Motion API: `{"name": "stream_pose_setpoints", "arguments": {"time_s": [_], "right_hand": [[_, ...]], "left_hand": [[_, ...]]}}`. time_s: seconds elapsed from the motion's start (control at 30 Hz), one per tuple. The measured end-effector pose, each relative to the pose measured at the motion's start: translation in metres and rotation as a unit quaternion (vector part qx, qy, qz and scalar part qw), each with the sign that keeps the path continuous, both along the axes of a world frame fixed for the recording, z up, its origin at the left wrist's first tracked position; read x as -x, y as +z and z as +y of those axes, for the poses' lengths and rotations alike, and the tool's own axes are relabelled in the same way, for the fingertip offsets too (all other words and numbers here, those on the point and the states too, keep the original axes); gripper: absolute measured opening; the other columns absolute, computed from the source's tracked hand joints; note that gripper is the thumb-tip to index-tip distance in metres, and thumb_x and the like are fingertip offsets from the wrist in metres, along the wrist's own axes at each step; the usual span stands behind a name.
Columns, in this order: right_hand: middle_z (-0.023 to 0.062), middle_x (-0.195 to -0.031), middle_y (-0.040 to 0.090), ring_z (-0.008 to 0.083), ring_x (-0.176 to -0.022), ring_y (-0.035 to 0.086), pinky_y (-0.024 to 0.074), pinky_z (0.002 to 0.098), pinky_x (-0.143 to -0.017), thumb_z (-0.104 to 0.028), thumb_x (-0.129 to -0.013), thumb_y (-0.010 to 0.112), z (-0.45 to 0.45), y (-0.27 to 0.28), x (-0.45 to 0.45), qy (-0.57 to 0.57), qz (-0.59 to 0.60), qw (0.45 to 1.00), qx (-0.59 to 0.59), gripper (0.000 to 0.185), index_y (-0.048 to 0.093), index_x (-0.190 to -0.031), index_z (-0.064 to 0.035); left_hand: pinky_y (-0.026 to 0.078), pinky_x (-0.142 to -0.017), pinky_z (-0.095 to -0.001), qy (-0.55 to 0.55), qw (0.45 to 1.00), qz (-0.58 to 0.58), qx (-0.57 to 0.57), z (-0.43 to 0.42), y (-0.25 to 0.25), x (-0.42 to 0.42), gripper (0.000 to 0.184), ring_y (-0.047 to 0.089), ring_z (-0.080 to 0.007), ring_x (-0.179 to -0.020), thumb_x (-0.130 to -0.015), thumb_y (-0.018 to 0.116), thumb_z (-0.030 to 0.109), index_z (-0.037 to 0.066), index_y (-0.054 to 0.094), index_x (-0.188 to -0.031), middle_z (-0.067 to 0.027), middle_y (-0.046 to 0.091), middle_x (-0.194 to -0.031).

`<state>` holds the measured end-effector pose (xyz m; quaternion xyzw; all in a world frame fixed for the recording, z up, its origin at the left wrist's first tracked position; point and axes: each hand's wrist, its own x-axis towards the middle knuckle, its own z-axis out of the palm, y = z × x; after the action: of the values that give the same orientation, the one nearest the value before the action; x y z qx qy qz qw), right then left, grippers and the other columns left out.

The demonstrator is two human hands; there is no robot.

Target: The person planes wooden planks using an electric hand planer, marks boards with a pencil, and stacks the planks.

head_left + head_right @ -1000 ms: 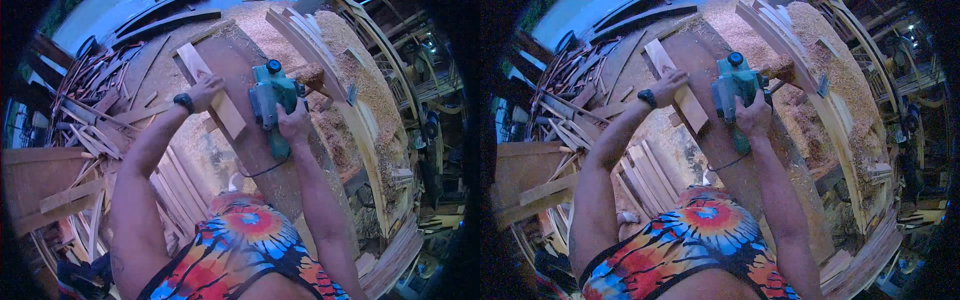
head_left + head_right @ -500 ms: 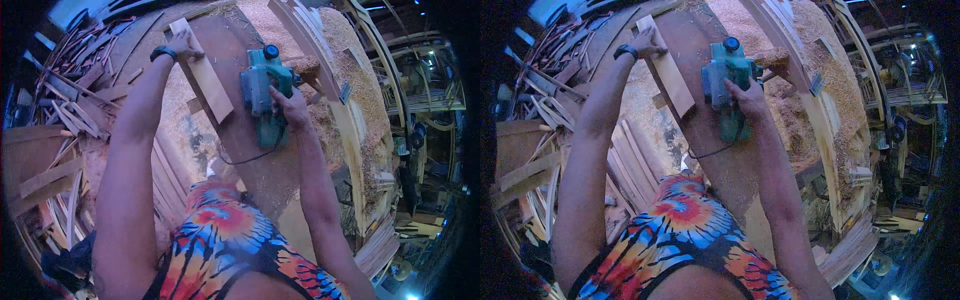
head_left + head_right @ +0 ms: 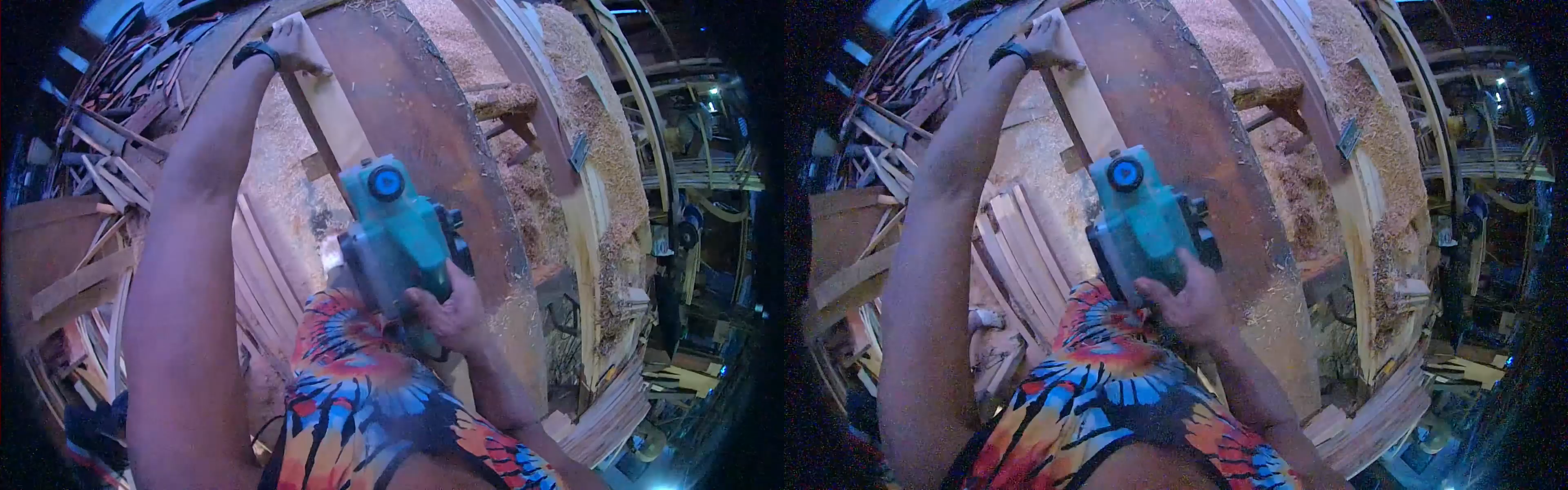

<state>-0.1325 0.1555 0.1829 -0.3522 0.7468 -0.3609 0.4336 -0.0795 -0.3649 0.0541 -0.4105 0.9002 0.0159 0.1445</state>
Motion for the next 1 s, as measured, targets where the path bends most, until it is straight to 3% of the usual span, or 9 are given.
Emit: {"name": "stream_pose_setpoints", "arguments": {"time_s": [0.1, 0.2, 0.27, 0.33, 0.37, 0.53, 0.67, 0.8, 1.0], "right_hand": [[0.0203, -0.1, 0.071, 0.0324, -0.093, 0.071, 0.0541, 0.0421, -0.083, -0.046, -0.083, 0.078, -0.002, -0.011, -0.015, 0.022, -0.02, 0.999, -0.04, 0.06, 0.061, -0.116, 0.0007], [0.0071, -0.1, 0.069, 0.0118, -0.091, 0.061, 0.0511, 0.0333, -0.08, -0.025, -0.083, 0.081, -0.011, -0.008, -0.014, 0.031, -0.023, 0.997, -0.068, 0.047, 0.06, -0.118, -0.001], [0.0063, -0.098, 0.07, 0.0122, -0.089, 0.062, 0.0515, 0.0341, -0.079, -0.026, -0.082, 0.082, -0.015, -0.011, -0.013, 0.032, -0.006, 0.999, -0.039, 0.048, 0.061, -0.118, -0.0013], [0.006, -0.096, 0.07, 0.013, -0.087, 0.063, 0.0518, 0.0348, -0.078, -0.027, -0.082, 0.082, -0.021, -0.01, -0.012, 0.028, 0.001, 0.999, -0.027, 0.048, 0.061, -0.117, -0.0014], [0.0062, -0.096, 0.07, 0.0136, -0.086, 0.063, 0.052, 0.0352, -0.078, -0.028, -0.082, 0.082, -0.025, -0.007, -0.011, 0.028, -0.001, 0.999, -0.027, 0.048, 0.061, -0.117, -0.0014], [0.007, -0.092, 0.071, 0.0155, -0.083, 0.065, 0.0524, 0.0354, -0.077, -0.03, -0.082, 0.082, -0.047, -0.004, -0.012, 0.024, 0.023, 0.998, -0.059, 0.048, 0.062, -0.115, -0.0013], [0.0072, -0.093, 0.071, 0.0155, -0.084, 0.065, 0.0524, 0.035, -0.077, -0.03, -0.082, 0.082, -0.076, 0.0, -0.011, 0.014, 0.012, 0.998, -0.054, 0.047, 0.063, -0.114, -0.0013], [0.0159, -0.097, 0.072, 0.0272, -0.092, 0.071, 0.054, 0.0401, -0.082, -0.037, -0.081, 0.082, -0.126, 0.004, -0.005, 0.022, 0.013, 1.0, -0.019, 0.049, 0.065, -0.109, -0.0012], [0.0148, -0.088, 0.069, 0.022, -0.081, 0.067, 0.0525, 0.0378, -0.075, -0.047, -0.09, 0.07, -0.215, -0.008, 0.004, 0.024, 0.052, 0.997, 0.05, 0.049, 0.064, -0.106, -0.0011]], "left_hand": [[0.015, -0.123, -0.0483, -0.023, 0.999, -0.008, 0.028, -0.009, -0.005, -0.006, 0.123, 0.008, -0.0389, -0.152, -0.073, 0.061, 0.079, 0.006, 0.01, -0.159, -0.0194, 0.005, -0.165], [0.018, -0.123, -0.0464, -0.08, 0.996, 0.017, 0.038, -0.03, -0.009, -0.021, 0.087, 0.014, -0.0359, -0.151, -0.093, 0.053, 0.056, 0.011, 0.016, -0.159, -0.0149, 0.011, -0.165], [0.02, -0.123, -0.0451, -0.148, 0.985, 0.078, 0.032, -0.063, -0.031, -0.039, 0.066, 0.018, -0.0339, -0.151, -0.102, 0.046, 0.037, 0.013, 0.02, -0.158, -0.0131, 0.015, -0.165], [0.018, -0.119, -0.0592, -0.189, 0.966, 0.172, 0.039, -0.08, -0.059, -0.052, 0.059, 0.015, -0.0291, -0.152, -0.104, 0.042, 0.034, 0.023, 0.023, -0.158, -0.0029, 0.014, -0.166], [0.017, -0.117, -0.0663, -0.206, 0.953, 0.219, 0.043, -0.087, -0.072, -0.055, 0.056, 0.013, -0.0266, -0.153, -0.104, 0.041, 0.032, 0.028, 0.024, -0.158, 0.0022, 0.014, -0.166], [0.017, -0.12, -0.0586, -0.188, 0.961, 0.181, 0.088, -0.054, -0.048, -0.058, 0.052, 0.021, -0.0297, -0.151, -0.105, 0.037, 0.033, 0.026, 0.028, -0.157, -0.0031, 0.022, -0.165], [0.016, -0.117, -0.063, -0.168, 0.965, 0.186, 0.083, -0.049, -0.051, -0.057, 0.052, 0.023, -0.0295, -0.151, -0.106, 0.036, 0.035, 0.025, 0.029, -0.156, -0.005, 0.024, -0.164], [0.017, -0.116, -0.0656, -0.181, 0.964, 0.189, 0.045, -0.049, -0.041, -0.06, 0.052, 0.023, -0.0296, -0.151, -0.105, 0.038, 0.032, 0.027, 0.029, -0.156, -0.0069, 0.026, -0.163], [0.021, -0.117, -0.061, -0.16, 0.938, 0.294, -0.084, -0.086, -0.072, -0.064, 0.055, 0.023, -0.0304, -0.15, -0.104, 0.04, 0.03, 0.025, 0.028, -0.157, -0.0077, 0.027, -0.163]]}}
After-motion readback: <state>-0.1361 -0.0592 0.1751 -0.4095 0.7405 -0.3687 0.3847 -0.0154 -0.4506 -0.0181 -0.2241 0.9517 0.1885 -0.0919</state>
